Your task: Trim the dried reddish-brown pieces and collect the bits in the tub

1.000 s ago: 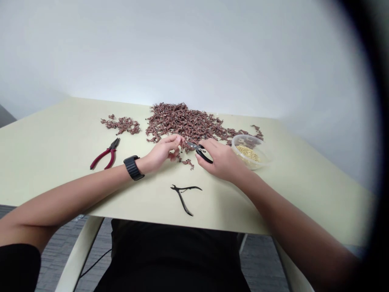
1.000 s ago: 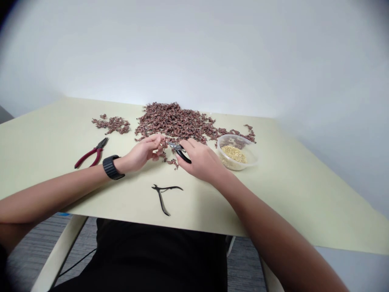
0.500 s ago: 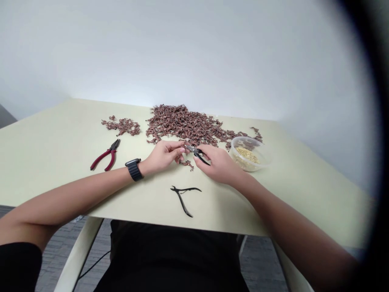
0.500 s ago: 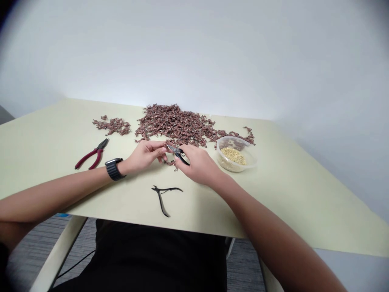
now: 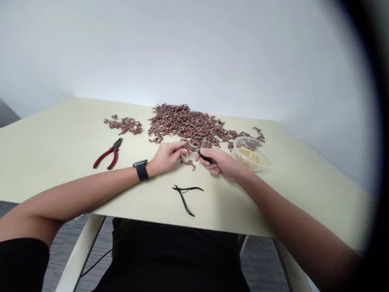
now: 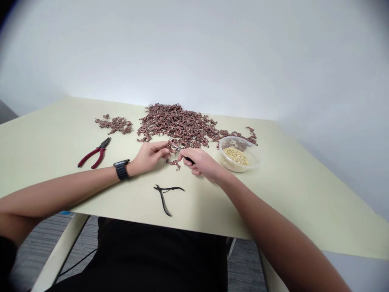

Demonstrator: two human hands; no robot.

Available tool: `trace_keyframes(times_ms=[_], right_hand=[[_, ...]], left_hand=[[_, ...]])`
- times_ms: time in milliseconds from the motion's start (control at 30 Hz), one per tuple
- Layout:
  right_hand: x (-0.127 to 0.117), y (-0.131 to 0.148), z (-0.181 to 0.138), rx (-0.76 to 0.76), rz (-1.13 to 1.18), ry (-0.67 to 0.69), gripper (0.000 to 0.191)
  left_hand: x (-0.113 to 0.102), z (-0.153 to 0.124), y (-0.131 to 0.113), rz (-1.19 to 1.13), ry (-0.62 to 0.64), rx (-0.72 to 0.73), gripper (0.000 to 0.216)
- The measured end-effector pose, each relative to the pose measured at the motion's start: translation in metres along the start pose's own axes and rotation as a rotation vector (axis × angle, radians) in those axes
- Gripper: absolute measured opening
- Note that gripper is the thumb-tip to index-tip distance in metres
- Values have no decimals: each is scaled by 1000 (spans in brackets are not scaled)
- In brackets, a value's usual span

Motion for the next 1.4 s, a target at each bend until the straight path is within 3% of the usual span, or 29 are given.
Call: trace_keyframes(times_ms=[67, 133, 267, 500, 767, 900, 1000, 1167, 1267, 1333, 1400], right_hand=[[-13, 14, 0, -220, -318, -233, 31], [-14, 25, -4, -390, -577, -358, 27], [-5, 30, -7, -545, -776, -353, 22], [-3, 28, -7, -590, -819, -354, 22], [-3, 27, -6, -567, -822, -335, 20], [-4, 22, -2, -480, -726, -294, 22], [-1, 16, 1, -363, -493, -210, 27], [19, -9, 0, 77, 169, 95, 35], [26, -10, -4, 198, 334, 197, 40], [20, -11, -2, 177, 272, 142, 42], [3, -7, 3, 37, 51, -26, 39]], left_hand=[[3, 1, 5, -69, 17, -56, 29], [5, 1, 10, -148, 27, -99, 30], [9, 2, 14, -249, 56, -143, 33], [12, 2, 9, -261, 100, -121, 35], [13, 1, 7, -282, 118, -122, 38], [-2, 6, 3, -73, -29, -8, 31], [-7, 7, -3, -35, -81, 59, 28], [-1, 3, -6, -32, -41, 32, 27], [-3, 1, -10, 33, -62, 49, 28], [-2, 2, -11, 39, -58, 56, 28], [0, 2, -8, -19, -46, 45, 28]])
Point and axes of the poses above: each hand's wrist, its own z-axis towards the middle knuckle, its own x-axis out of the palm, y = z × x, the point moved 9 cm from there along z, towards the middle knuckle, and after that the axes turned 6 degrees about -y, right-handed, at the moved point
